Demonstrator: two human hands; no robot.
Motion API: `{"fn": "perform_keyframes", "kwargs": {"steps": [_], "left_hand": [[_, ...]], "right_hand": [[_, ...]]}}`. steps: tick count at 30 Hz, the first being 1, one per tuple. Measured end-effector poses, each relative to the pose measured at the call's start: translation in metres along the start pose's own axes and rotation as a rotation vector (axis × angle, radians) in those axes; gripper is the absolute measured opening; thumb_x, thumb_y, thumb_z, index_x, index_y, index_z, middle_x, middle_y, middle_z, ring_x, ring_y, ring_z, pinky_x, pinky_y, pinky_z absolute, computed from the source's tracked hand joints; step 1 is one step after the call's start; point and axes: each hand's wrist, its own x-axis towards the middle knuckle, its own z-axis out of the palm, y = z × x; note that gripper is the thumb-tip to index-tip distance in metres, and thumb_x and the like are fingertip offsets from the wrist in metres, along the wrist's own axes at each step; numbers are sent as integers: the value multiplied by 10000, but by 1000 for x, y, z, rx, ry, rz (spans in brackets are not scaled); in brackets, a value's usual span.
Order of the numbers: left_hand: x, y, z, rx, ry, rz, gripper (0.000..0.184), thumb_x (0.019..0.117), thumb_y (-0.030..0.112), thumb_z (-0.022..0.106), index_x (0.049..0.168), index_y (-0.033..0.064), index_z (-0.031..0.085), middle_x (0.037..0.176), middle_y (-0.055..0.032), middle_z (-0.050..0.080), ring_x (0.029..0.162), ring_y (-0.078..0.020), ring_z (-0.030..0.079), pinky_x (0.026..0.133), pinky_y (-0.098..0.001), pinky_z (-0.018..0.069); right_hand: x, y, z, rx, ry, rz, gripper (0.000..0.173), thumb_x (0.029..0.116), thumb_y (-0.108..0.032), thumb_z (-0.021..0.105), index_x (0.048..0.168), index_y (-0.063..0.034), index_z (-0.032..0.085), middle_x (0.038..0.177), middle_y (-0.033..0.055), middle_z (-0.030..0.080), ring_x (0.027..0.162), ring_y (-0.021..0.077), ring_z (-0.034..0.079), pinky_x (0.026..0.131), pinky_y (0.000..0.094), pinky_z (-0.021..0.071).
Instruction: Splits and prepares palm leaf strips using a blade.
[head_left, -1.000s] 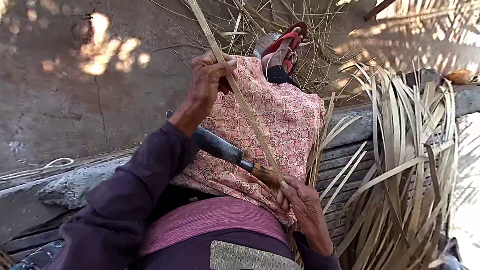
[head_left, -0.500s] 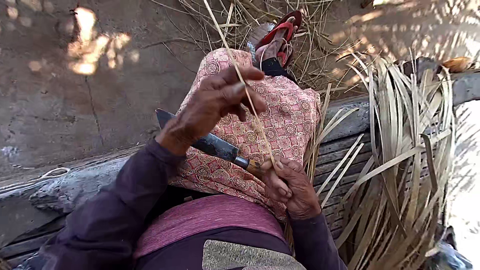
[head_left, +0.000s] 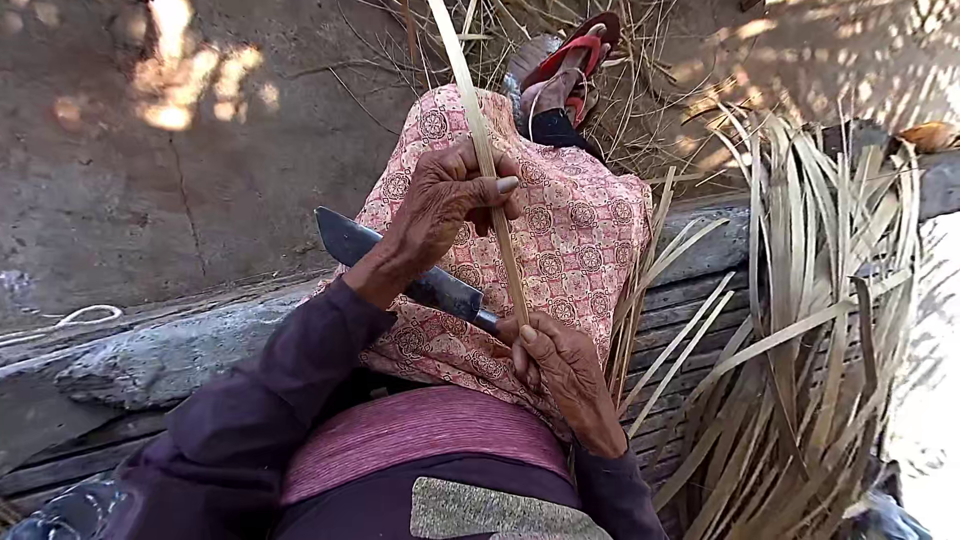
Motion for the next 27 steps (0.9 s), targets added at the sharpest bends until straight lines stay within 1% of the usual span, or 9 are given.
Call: {"fn": "perform_keyframes", "kwargs": {"steps": [4,6,8,12,15,19,23,25,27], "left_hand": [[-17,5,7,89,-63,-58,106,1013,40,517,1060,63,610,770,59,689,630,-17,663,563,-167,559],[-38,-1,13,102,-119,-36,122,982,26,567,1087,30,629,790,43,689,655,-19,657,590,-164,554],[-47,-6,12,70,-74,-8,104,976,-1,573,1026,62,639,783,66,700,660,-3,659,605,-152,557],[-37,-2,-8,-15,77,19,151,982,-24,548,965,95,640,749,74,716,606,-6,663,549,-158,561],[-36,7,-11,-53,102,1,159,989,-18,519,975,86,637,721,65,696,580,-10,649,537,-161,557],[-40,18,-5,-98,108,11,162,994,-18,508,973,78,637,708,56,688,561,-15,646,518,-163,557],[-46,37,-8,-191,118,48,188,994,-33,488,970,77,639,703,41,691,571,-23,654,541,-166,567],[-47,44,-10,-251,131,37,200,994,-43,475,976,67,640,707,24,697,578,-30,662,543,-166,572],[-48,47,-7,-288,150,9,218,989,-51,463,972,72,642,704,22,694,573,-28,659,539,-160,566]], "right_hand": [[12,-4,10,36,89,21,284,1075,-85,425,967,34,658,634,-77,576,526,-65,479,511,101,412],[18,-5,14,31,106,-17,297,1088,-119,428,939,20,645,632,-71,581,522,-64,481,505,100,410],[18,-2,12,-161,138,-99,351,1097,-201,428,956,8,672,673,-58,595,560,-46,502,534,117,432],[9,14,1,-884,161,-235,418,1024,-338,531,1250,-31,703,955,118,692,855,266,661,744,399,549],[13,24,13,-1042,36,-286,528,951,-340,650,1375,-26,628,998,178,689,882,366,656,755,482,533],[29,27,28,-1041,-49,-347,487,914,-158,684,1382,-38,620,919,169,707,779,335,706,606,427,559],[26,17,16,-745,-42,-205,470,996,-202,575,1404,31,581,845,136,719,653,243,662,604,414,543],[23,11,3,-623,33,-147,467,1020,-186,516,1400,83,562,686,66,639,543,129,569,545,308,503],[18,5,-9,-433,108,-181,454,1049,-208,467,1326,136,571,639,-31,572,527,-7,521,528,172,483]]}}
